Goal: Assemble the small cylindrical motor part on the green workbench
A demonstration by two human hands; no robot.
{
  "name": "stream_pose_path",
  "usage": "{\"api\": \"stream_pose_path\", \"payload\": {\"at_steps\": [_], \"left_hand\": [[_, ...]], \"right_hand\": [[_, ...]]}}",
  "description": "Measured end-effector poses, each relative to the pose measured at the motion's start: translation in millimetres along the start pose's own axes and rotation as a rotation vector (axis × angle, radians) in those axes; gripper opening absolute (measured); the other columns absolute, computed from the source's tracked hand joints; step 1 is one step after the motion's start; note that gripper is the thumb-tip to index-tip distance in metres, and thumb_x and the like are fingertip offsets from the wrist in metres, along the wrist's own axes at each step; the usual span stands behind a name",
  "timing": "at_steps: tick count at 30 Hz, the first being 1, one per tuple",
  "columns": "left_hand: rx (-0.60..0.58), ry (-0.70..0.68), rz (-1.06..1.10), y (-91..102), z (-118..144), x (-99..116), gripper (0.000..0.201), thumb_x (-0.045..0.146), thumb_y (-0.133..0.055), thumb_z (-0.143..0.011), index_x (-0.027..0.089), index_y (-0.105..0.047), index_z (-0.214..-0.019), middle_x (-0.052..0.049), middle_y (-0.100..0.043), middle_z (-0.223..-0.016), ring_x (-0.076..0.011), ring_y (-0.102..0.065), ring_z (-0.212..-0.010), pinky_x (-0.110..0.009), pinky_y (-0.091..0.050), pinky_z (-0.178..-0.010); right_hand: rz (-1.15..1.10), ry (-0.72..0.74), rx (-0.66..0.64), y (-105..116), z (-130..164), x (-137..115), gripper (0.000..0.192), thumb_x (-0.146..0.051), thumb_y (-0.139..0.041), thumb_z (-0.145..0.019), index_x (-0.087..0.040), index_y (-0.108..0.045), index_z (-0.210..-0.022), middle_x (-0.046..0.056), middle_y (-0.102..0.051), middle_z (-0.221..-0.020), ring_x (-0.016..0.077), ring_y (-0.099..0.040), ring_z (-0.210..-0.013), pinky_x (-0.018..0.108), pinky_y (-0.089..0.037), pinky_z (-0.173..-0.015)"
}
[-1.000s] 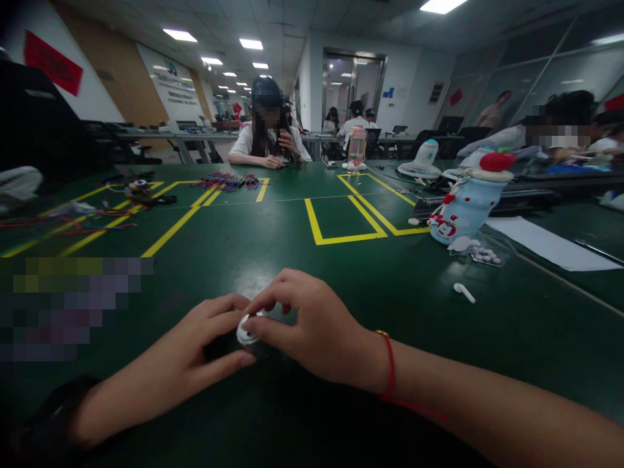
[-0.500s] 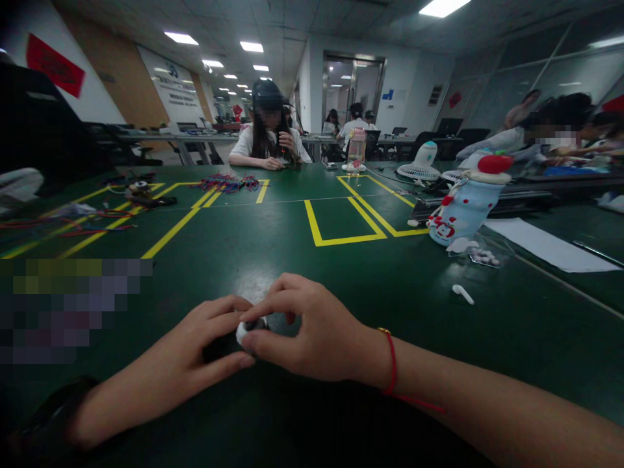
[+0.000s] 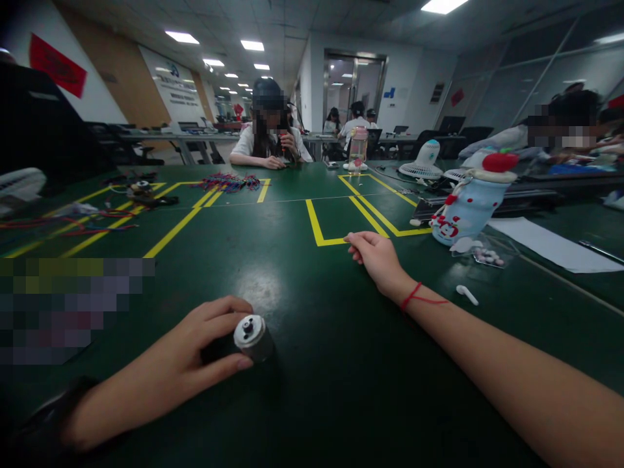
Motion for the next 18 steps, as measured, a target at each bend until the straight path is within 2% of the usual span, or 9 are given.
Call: {"api": "stream_pose_path", "payload": {"at_steps": [6, 10, 14, 16, 18], "left_hand": [[-0.017, 0.008, 0.009, -3.3, -1.6, -2.8, 0.023, 0.037, -0.061, -0.092, 0.03, -0.059, -0.114, -0.001, -0.057, -0.116, -0.0236, -0.054, -0.106, -0.039, -0.044, -0.092], [-0.013, 0.005, 0.006, -1.2, -1.0, 1.8, 0.024, 0.037, -0.061, -0.092, 0.031, -0.058, -0.115, 0.0, -0.057, -0.117, -0.0234, -0.054, -0.106, -0.039, -0.044, -0.092], [-0.007, 0.004, -0.004, 2.5, 0.6, 5.2, 0.024, 0.038, -0.061, -0.092, 0.031, -0.058, -0.115, 0.0, -0.057, -0.116, -0.0238, -0.054, -0.106, -0.04, -0.044, -0.092], [-0.007, 0.004, -0.008, 3.0, 2.3, 4.1, 0.023, 0.038, -0.061, -0.092, 0.03, -0.058, -0.113, 0.0, -0.057, -0.116, -0.0237, -0.054, -0.106, -0.039, -0.044, -0.092], [0.002, -0.007, -0.018, 2.9, 4.2, 1.7, 0.022, 0.039, -0.06, -0.092, 0.03, -0.057, -0.113, -0.001, -0.056, -0.117, -0.0241, -0.054, -0.107, -0.04, -0.043, -0.092]], "right_hand": [[0.048, 0.018, -0.065, -9.5, 2.1, -0.3, 0.035, -0.045, -0.059, -0.083, -0.012, -0.068, -0.089, 0.004, -0.062, -0.074, 0.0115, -0.052, -0.059, 0.027, -0.041, -0.056], [0.146, 0.064, -0.173, -19.1, 10.9, -13.3, 0.028, -0.039, -0.062, -0.082, -0.013, -0.071, -0.085, 0.004, -0.065, -0.074, 0.0139, -0.055, -0.065, 0.029, -0.042, -0.061], [0.223, 0.135, -0.387, -51.0, 46.5, -45.4, 0.018, -0.034, -0.068, -0.08, -0.017, -0.073, -0.086, 0.002, -0.066, -0.075, 0.0143, -0.056, -0.067, 0.028, -0.042, -0.061], [0.215, 0.246, -0.544, -76.1, 74.3, -70.8, 0.019, -0.032, -0.065, -0.084, -0.018, -0.071, -0.095, 0.003, -0.066, -0.086, 0.0134, -0.057, -0.071, 0.027, -0.045, -0.063], [0.151, 0.357, -0.608, -94.1, 97.3, -95.8, 0.022, -0.029, -0.068, -0.083, -0.018, -0.069, -0.102, 0.004, -0.064, -0.099, 0.0132, -0.059, -0.081, 0.027, -0.048, -0.071]]}}
Point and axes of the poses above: each hand's wrist, its own z-axis away from the middle knuckle, its own y-axis out of the back of the hand, x = y × z, the point moved 8 cm from there along -z, towards the middle knuckle
